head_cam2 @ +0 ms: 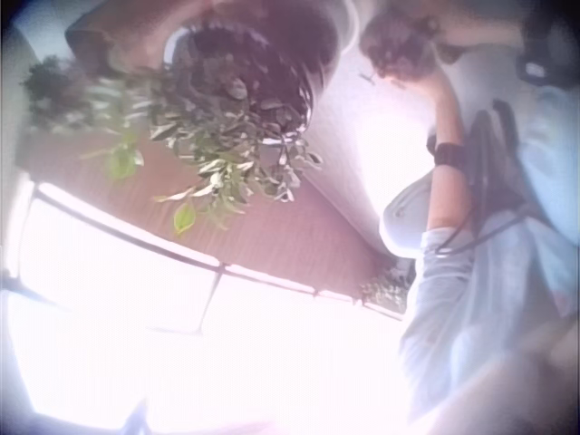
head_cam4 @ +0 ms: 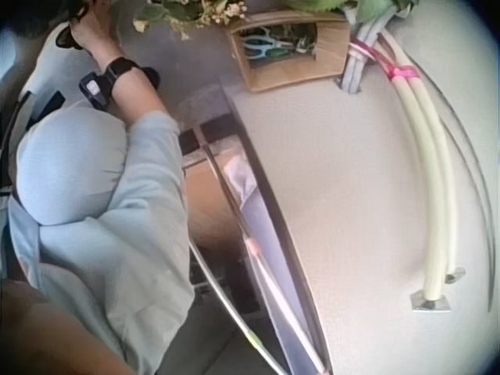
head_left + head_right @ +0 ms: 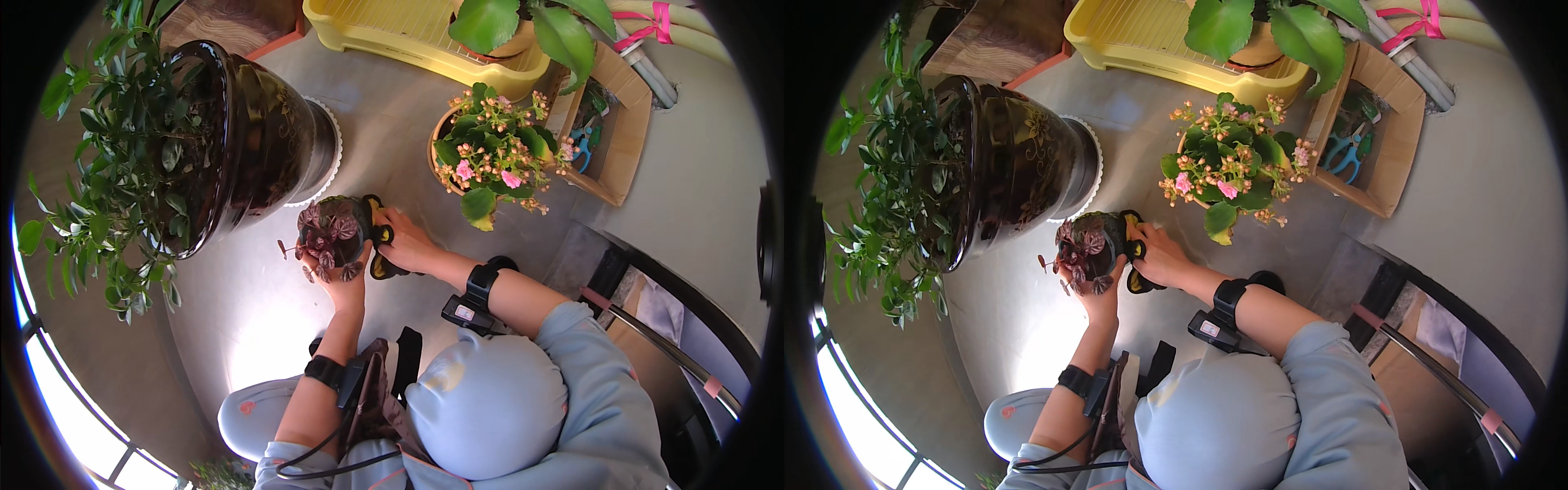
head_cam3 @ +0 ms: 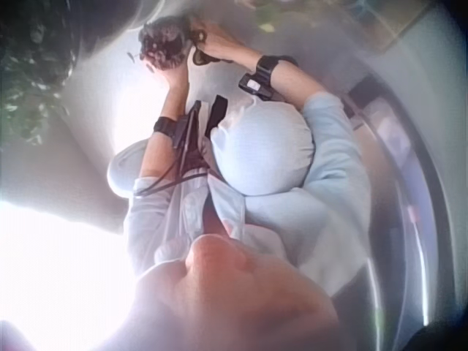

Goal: The person wipes the leaves and pots of several potted plants on a balcony using a cloth. They move the pots to a tray, wipe the floor, and then sweep the balcony with a broom and dustpan.

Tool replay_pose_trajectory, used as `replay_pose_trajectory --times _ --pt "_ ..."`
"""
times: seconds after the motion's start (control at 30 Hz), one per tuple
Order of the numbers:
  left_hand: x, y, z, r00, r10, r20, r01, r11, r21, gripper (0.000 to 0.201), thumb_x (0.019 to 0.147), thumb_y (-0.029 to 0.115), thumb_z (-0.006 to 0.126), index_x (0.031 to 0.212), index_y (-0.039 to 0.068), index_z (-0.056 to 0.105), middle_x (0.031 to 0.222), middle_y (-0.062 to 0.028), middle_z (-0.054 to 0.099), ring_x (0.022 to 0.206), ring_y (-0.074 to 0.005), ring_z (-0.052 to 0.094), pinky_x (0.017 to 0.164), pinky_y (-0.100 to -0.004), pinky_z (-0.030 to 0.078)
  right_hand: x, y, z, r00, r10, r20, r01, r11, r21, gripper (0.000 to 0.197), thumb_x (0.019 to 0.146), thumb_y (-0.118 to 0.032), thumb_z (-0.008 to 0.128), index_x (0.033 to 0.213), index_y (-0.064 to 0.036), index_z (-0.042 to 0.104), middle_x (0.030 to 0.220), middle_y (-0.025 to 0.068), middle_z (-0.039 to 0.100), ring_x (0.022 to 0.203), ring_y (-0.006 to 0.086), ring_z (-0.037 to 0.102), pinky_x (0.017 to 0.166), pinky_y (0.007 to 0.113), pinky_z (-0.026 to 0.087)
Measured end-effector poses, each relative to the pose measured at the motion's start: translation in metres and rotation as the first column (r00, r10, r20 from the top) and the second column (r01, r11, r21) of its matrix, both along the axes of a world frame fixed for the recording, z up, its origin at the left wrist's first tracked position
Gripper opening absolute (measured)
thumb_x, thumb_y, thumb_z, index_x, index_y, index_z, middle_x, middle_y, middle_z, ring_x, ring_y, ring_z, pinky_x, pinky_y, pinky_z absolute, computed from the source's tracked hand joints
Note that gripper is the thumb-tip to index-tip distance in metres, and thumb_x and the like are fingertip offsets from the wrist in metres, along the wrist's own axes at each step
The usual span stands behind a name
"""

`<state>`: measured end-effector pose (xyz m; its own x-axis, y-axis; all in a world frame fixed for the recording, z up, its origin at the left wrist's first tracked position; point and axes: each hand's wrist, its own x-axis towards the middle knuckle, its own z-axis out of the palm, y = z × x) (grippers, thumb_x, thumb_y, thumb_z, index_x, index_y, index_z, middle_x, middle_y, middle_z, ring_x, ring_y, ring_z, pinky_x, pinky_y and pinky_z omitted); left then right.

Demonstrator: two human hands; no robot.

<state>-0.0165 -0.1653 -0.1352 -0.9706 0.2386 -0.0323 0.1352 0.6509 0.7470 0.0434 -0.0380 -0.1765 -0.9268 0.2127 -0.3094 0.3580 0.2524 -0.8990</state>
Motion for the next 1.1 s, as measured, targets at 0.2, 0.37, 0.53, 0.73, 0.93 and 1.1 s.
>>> replay_pose_trajectory --times 0.2,0.37,0.53,0.73,0.93,1.1 --pt "-0.002 -0.006 -0.008 0.997 -0.076 0.005 0.073 0.977 0.199 0.103 0.062 0.014 0.083 0.138 0.001 0.014 0.131 -0.016 0.038 0.12 -0.0279 0.041 0.101 -0.039 0.033 0.008 0.006 0.006 0.968 0.01 -0.251 0.011 0.997 0.082 0.062 0.075 -0.01 0.058 0.134 -0.017 0.041 0.121 0.0139 0.045 0.107 0.0362 0.045 0.089 0.045 0.043" --pt "0.0 -0.003 -0.01 0.994 -0.032 0.105 0.014 0.985 0.171 0.103 0.063 0.011 0.081 0.138 0.003 0.012 0.133 -0.0144 0.034 0.122 -0.0247 0.038 0.1 -0.037 0.035 -0.007 0.015 0.011 0.987 0.064 -0.147 -0.034 0.979 0.2 0.065 0.074 -0.012 0.06 0.135 -0.0226 0.042 0.121 0.0123 0.046 0.106 0.0343 0.046 0.088 0.044 0.043" --pt "0.02 -0.01 0.011 0.963 0.132 0.233 -0.122 0.991 -0.059 0.109 0.061 0.017 0.082 0.138 -0.005 0.009 0.132 -0.021 0.035 0.122 -0.0282 0.04 0.101 -0.0389 0.034 -0.043 0.037 -0.004 0.985 0.172 0.007 -0.172 0.979 0.112 0.06 0.073 -0.019 0.056 0.132 -0.0232 0.047 0.125 0.009 0.047 0.11 0.0326 0.047 0.093 0.043 0.042" --pt "-0.023 -0.035 0.022 0.911 -0.182 0.37 0.109 0.972 0.211 0.117 0.059 0.013 0.086 0.142 0.001 0.005 0.136 -0.0188 0.035 0.123 -0.0277 0.041 0.102 -0.0392 0.036 -0.046 0.037 -0.02 0.95 0.167 0.265 -0.143 0.984 -0.107 0.053 0.073 -0.022 0.057 0.125 -0.0136 0.052 0.123 0.0141 0.051 0.111 0.0341 0.052 0.092 0.043 0.043" --pt "-0.034 -0.037 0.02 0.878 -0.338 0.338 0.27 0.934 0.234 0.111 0.062 0.008 0.083 0.142 0.007 0.008 0.139 -0.0135 0.034 0.126 -0.027 0.04 0.104 -0.0386 0.036 -0.019 0.02 -0.018 0.98 0.191 0.063 -0.187 0.98 -0.061 0.059 0.074 -0.019 0.058 0.13 -0.0097 0.045 0.121 0.018 0.047 0.11 0.0391 0.048 0.093 0.042 0.041" --pt "-0.022 -0.026 0.001 0.948 -0.286 0.14 0.262 0.951 0.166 0.111 0.06 0.006 0.083 0.142 0.007 0.007 0.138 -0.0137 0.035 0.125 -0.0257 0.041 0.105 -0.0383 0.034 0.001 0.02 0.004 0.978 0.108 -0.18 -0.096 0.993 0.072 0.072 0.074 -0.015 0.06 0.141 -0.0157 0.033 0.12 0.0172 0.044 0.108 0.0365 0.044 0.092 0.044 0.039"
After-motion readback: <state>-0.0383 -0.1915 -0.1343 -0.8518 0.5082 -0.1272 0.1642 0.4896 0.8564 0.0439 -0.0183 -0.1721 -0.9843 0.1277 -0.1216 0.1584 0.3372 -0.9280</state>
